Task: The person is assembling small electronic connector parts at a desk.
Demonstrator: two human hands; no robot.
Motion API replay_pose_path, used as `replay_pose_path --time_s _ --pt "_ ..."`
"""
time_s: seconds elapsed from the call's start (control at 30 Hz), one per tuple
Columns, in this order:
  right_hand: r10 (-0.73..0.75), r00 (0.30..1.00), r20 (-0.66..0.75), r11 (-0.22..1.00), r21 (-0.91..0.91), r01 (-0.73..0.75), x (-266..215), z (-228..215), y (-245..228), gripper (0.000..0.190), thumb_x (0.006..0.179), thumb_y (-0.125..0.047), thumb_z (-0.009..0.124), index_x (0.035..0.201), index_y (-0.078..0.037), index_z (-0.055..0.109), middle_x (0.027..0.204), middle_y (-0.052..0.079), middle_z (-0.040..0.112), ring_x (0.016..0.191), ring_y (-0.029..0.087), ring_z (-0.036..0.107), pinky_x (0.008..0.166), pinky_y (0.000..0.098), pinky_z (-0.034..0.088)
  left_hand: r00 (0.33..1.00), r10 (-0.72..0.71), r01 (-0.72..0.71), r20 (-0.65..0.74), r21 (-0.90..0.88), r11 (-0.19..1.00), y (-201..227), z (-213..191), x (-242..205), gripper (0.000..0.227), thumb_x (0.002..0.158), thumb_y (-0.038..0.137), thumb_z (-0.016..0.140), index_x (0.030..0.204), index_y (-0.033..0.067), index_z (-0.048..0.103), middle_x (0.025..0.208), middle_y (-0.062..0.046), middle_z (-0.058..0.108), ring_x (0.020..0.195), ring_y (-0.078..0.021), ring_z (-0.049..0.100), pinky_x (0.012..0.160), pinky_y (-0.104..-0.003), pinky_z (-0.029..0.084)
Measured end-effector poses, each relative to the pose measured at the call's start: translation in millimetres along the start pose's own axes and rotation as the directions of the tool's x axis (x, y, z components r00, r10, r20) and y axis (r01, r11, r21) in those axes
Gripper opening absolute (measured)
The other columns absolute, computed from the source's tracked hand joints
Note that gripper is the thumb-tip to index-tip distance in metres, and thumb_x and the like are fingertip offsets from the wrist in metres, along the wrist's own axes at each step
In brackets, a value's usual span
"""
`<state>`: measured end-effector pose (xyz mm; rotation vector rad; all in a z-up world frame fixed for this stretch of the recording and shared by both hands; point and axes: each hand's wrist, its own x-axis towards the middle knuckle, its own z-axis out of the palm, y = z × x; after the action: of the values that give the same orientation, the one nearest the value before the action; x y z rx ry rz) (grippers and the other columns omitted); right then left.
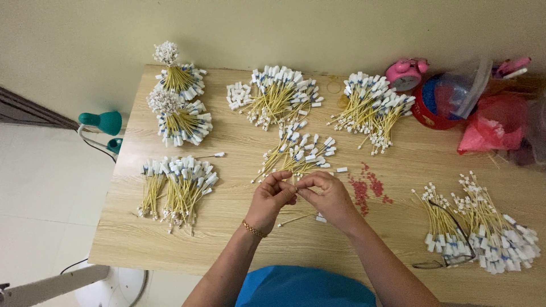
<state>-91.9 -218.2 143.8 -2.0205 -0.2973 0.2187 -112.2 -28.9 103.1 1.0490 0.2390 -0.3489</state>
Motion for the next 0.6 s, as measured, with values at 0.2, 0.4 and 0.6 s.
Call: replay_pose_path --time_s 0.2,0.4,0.6 --pt "0.257 0.966 0.042 0.947 0.187 -0.26 -1.4 -2.7 -15.0 0.022 0.089 -0.019 0.075 0.106 -0.006 0.073 0.102 0.003 0.076 0.097 0.012 0.072 0.083 0.0299 0.06 0.999 0.022 -0.022 0.042 0.01 1.0 -1.3 -4.1 1.1 0.038 0.093 0.004 0.071 0.129 0.0022 0.059 0.09 -0.005 0.07 0.081 -0.0142 0.067 0.075 -0.029 0.057" --pt "0.095 0.995 0.01 0.993 0.067 -0.095 -3.1 -2.0 -5.6 0.012 0.089 -0.014 0.075 0.097 -0.005 0.076 0.096 0.003 0.079 0.091 0.013 0.075 0.082 0.0301 0.06 0.998 0.024 -0.024 0.05 0.01 1.0 2.7 -1.9 0.8 0.039 0.092 0.003 0.072 0.129 0.0026 0.059 0.088 -0.004 0.068 0.08 -0.0135 0.066 0.075 -0.029 0.057" --pt "0.073 0.997 0.021 0.996 0.045 -0.073 -0.4 -5.6 -17.6 0.012 0.088 -0.012 0.075 0.098 -0.006 0.076 0.095 0.004 0.077 0.088 0.012 0.074 0.077 0.0285 0.06 0.996 0.046 -0.046 0.071 -0.001 0.999 -1.1 -4.1 6.1 0.037 0.095 0.004 0.071 0.129 0.0023 0.059 0.086 -0.004 0.068 0.08 -0.0133 0.065 0.074 -0.028 0.057"
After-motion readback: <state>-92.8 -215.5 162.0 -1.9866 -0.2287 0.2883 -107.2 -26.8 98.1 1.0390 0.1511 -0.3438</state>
